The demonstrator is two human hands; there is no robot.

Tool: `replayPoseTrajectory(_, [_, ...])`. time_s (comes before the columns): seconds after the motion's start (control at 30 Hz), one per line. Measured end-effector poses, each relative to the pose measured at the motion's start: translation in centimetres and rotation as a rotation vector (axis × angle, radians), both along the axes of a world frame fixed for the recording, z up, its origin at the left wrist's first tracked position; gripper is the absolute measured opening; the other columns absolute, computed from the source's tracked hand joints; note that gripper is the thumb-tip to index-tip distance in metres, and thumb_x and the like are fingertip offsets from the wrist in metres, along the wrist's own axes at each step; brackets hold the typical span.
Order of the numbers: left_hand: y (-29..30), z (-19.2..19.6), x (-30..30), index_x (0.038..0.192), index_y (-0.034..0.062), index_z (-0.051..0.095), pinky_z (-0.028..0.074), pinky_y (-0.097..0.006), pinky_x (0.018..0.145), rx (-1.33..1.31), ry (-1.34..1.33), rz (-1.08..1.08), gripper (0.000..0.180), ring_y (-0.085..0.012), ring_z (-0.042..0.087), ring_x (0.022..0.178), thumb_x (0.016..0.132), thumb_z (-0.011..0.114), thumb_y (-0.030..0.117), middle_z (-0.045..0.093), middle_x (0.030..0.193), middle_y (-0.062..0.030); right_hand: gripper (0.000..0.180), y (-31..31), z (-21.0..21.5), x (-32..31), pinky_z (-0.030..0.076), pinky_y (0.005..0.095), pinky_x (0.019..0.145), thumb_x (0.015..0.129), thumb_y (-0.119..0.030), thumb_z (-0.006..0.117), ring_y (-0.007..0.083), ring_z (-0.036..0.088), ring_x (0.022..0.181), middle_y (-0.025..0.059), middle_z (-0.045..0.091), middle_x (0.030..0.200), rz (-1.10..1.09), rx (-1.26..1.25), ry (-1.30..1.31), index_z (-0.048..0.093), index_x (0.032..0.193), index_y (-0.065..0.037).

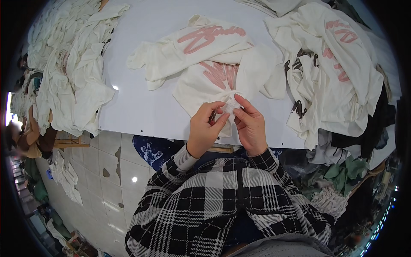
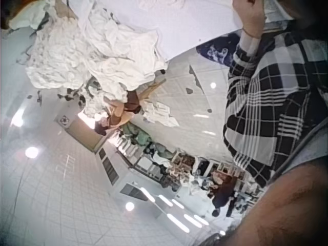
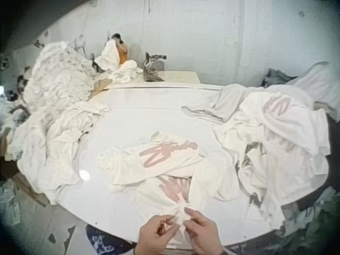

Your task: Trimming loose threads from white t-shirts using small snips.

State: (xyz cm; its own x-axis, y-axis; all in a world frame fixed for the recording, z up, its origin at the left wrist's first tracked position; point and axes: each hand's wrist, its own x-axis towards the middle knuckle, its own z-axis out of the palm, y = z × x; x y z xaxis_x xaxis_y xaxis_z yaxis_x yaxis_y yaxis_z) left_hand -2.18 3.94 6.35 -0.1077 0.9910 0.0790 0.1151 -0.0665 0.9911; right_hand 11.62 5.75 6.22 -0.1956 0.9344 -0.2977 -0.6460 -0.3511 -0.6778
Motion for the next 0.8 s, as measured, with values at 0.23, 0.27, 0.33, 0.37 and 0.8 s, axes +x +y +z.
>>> replayPoseTrajectory(0.23, [0.3, 0.0, 0.0, 0.094, 0.0014, 0.062, 0.027, -0.017, 0.048, 0.104, 0.055, 0.057, 0.02, -0.0017, 0.032, 0.054, 0.075, 0.068, 0.002, 0.052, 0.078, 0.0019, 0.038, -0.4, 1.1, -0.7, 0.046, 0.021, 0.077, 0.082, 0.004, 0.056, 0.0084, 0.055, 0.076, -0.0005, 0.057, 0.08, -0.03, -0.039, -0.098, 0.051, 0.12, 0.001])
replayPoseTrajectory(0.27, [0.3, 0.0, 0.1, 0.094, 0.0014, 0.062, 0.027, -0.017, 0.048, 0.104, 0.054, 0.055, 0.02, -0.0017, 0.032, 0.054, 0.075, 0.068, 0.002, 0.052, 0.078, 0.0019, 0.039, -0.4, 0.7, -0.4, 0.046, 0.0206, 0.076, 0.082, 0.004, 0.056, 0.0078, 0.055, 0.075, -0.0005, 0.057, 0.08, -0.025, -0.009, -0.095, 0.051, 0.12, 0.001])
replayPoseTrajectory(0.33, [0.4, -0.1, 0.0, 0.092, 0.0009, 0.062, 0.027, -0.017, 0.048, 0.136, 0.034, 0.01, 0.019, -0.0016, 0.032, 0.055, 0.075, 0.069, 0.002, 0.052, 0.078, 0.0021, 0.039, -0.5, 0.3, -0.3, 0.046, 0.0202, 0.075, 0.082, 0.004, 0.057, 0.0072, 0.054, 0.075, -0.0005, 0.056, 0.081, -0.019, 0.023, -0.09, 0.051, 0.12, 0.002])
replayPoseTrajectory(0.37, [0.4, 0.0, -0.2, 0.092, 0.0009, 0.062, 0.027, -0.017, 0.048, 0.138, 0.036, 0.01, 0.019, -0.0016, 0.032, 0.055, 0.075, 0.069, 0.002, 0.052, 0.078, 0.0021, 0.039, -0.5, 0.3, -0.3, 0.045, 0.0198, 0.075, 0.081, 0.004, 0.057, 0.0066, 0.053, 0.074, -0.001, 0.056, 0.08, -0.025, 0.031, -0.094, 0.052, 0.12, 0.002])
replayPoseTrajectory(0.8, [0.1, 0.5, -1.8, 0.116, 0.0027, 0.049, 0.049, -0.027, 0.065, 0.029, 0.206, -0.132, 0.04, -0.0188, 0.061, 0.073, 0.081, 0.065, 0.014, 0.06, 0.087, -0.0128, 0.04, 0.0, 0.9, -0.2, 0.047, 0.0264, 0.083, 0.081, 0.005, 0.056, 0.0158, 0.06, 0.088, 0.0124, 0.062, 0.098, -0.029, -0.011, -0.042, 0.049, 0.12, 0.005])
